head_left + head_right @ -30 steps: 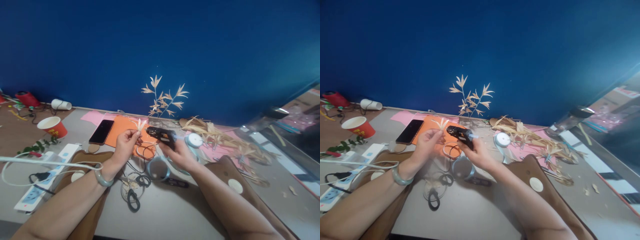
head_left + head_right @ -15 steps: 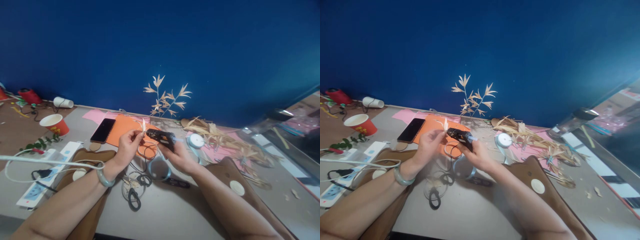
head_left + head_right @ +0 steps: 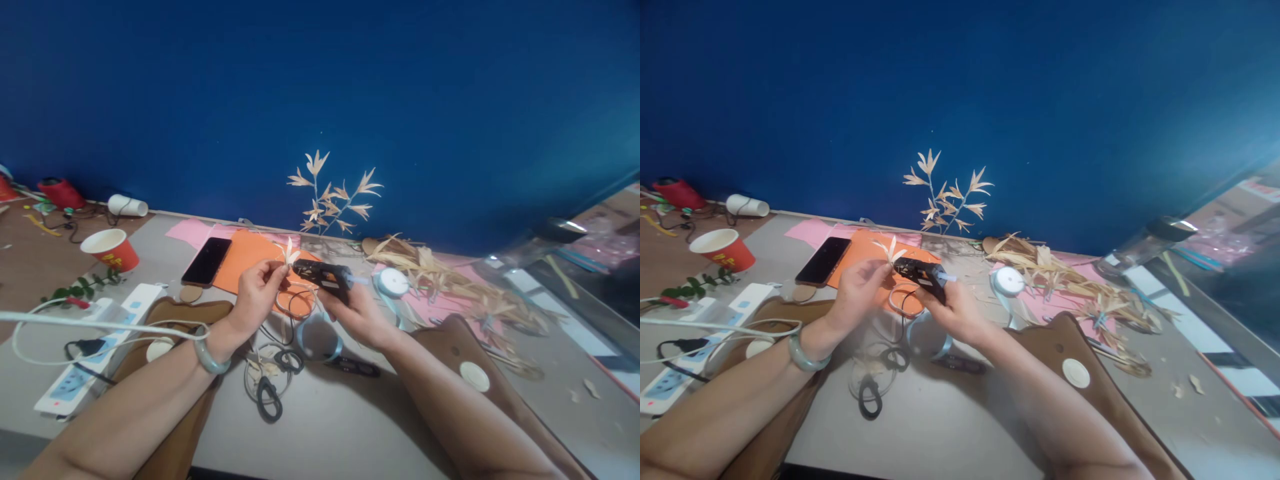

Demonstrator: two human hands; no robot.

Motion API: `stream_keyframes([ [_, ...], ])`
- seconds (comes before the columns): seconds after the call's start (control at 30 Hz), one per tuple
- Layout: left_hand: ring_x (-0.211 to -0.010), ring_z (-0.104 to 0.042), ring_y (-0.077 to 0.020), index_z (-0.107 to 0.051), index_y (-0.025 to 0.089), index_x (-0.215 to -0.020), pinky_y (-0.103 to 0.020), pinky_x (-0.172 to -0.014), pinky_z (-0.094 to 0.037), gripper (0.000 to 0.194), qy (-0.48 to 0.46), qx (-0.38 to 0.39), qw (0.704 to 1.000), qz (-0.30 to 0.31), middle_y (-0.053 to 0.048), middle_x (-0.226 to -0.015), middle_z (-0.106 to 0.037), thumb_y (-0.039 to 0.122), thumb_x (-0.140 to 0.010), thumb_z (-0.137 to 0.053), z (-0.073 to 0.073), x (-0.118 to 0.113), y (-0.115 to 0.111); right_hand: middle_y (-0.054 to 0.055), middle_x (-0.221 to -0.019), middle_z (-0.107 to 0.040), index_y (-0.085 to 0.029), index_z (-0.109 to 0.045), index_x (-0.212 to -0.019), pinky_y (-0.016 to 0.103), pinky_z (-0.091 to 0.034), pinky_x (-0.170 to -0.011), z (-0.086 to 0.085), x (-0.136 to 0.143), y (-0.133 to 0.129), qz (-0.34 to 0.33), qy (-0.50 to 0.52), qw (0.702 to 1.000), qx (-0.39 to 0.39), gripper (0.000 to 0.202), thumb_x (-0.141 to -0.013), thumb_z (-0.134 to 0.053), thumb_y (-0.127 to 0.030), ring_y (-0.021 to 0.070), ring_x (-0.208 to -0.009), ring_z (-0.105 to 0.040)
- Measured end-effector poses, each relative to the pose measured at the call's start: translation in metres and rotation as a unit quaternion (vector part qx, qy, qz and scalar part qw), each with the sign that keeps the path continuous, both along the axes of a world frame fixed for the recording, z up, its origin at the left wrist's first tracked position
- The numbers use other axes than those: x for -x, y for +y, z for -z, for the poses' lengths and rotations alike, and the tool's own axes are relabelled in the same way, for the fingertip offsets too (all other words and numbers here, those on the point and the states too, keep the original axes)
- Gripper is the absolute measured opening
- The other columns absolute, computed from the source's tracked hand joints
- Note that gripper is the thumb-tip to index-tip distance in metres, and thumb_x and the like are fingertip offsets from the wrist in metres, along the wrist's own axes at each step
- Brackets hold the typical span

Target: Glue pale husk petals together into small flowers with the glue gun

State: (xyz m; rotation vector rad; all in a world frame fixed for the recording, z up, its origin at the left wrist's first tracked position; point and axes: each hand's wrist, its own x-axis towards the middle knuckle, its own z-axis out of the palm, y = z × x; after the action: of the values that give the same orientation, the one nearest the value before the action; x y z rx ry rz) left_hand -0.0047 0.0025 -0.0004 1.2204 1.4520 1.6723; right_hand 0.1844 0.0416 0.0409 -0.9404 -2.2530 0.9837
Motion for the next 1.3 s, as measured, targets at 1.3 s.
stream_keyframes([
  [1.3,-0.056,-0.064,-0.0133,-0.065,0.011,-0.079,-0.024,-0.055,-0.055,0.03,-0.088,0.059,0.993,0.052,-0.003,-0.062,-0.066,0.041,-0.077,-0.066,-0.008,-0.016,-0.01,0.008,-0.091,-0.069,-0.017,-0.069,-0.096,0.038,-0.04,-0.087,0.028,0.004,0.024,-0.007,-0.037,0.993,-0.109,0.026,-0.077,-0.067,-0.036,0.0224,-0.089,-0.061],
])
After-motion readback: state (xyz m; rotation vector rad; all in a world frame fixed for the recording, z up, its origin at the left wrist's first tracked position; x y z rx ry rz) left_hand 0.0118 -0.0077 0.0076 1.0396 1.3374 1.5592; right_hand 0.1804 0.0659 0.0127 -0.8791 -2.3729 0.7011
